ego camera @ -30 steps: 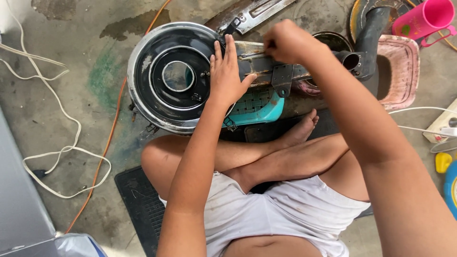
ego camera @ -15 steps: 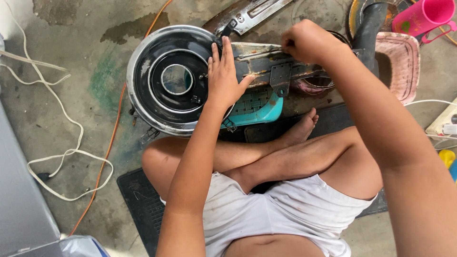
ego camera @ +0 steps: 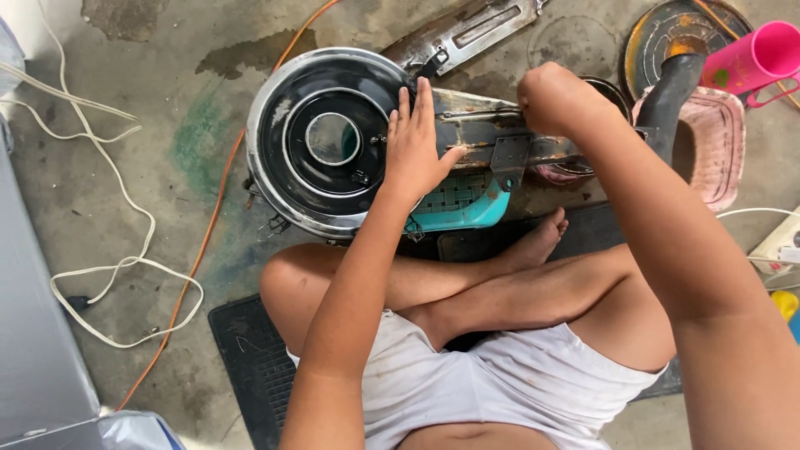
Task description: The person sits cross-legged on a mat and scrubs a metal motorcycle part with a small abrasive pad. They hold the part steady with one hand while repeatedly rubbing the surface with the other hand. The part rests on a small blue stool between their legs.
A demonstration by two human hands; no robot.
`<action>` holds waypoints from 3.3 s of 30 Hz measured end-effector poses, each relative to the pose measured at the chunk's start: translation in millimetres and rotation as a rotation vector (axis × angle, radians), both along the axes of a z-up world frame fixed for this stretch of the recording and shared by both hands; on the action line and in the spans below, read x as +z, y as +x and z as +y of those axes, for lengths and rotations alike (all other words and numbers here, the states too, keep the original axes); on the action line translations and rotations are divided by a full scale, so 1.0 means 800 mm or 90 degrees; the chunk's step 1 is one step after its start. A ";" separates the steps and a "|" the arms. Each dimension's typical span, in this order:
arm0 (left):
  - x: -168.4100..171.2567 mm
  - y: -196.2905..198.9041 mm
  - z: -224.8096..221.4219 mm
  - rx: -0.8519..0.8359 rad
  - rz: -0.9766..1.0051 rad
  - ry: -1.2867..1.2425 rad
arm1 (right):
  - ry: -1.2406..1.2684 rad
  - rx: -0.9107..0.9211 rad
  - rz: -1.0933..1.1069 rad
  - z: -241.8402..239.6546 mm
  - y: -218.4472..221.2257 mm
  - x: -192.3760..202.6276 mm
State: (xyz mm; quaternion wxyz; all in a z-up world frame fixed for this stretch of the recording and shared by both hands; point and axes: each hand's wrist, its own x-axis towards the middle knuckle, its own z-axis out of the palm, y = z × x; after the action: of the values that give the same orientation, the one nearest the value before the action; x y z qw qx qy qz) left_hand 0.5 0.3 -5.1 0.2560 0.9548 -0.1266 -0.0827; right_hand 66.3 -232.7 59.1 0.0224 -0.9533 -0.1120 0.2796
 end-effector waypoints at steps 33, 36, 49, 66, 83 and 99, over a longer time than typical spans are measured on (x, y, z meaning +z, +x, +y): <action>-0.013 0.002 -0.004 0.006 -0.016 -0.003 | 0.182 0.114 -0.036 0.100 -0.001 0.027; -0.015 0.004 -0.002 0.006 -0.018 -0.004 | 0.156 0.178 -0.079 0.100 0.014 -0.013; -0.009 0.000 -0.002 0.005 -0.021 0.000 | 0.107 0.060 -0.060 -0.011 0.008 -0.009; -0.010 -0.005 0.003 0.012 -0.050 -0.028 | 0.150 0.058 -0.051 0.054 0.002 0.004; -0.004 -0.004 0.000 0.015 -0.027 -0.004 | 0.010 -0.101 -0.324 -0.063 -0.093 -0.107; 0.017 -0.007 -0.001 0.008 0.011 -0.008 | 0.435 -0.181 -0.536 -0.050 -0.196 -0.080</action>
State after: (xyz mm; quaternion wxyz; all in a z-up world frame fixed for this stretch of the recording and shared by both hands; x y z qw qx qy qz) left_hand -4.7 -0.4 8.3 0.2636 0.9532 -0.1185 -0.0885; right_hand -90.4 -272.7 -5.2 0.3211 -0.9268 -0.0662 -0.1832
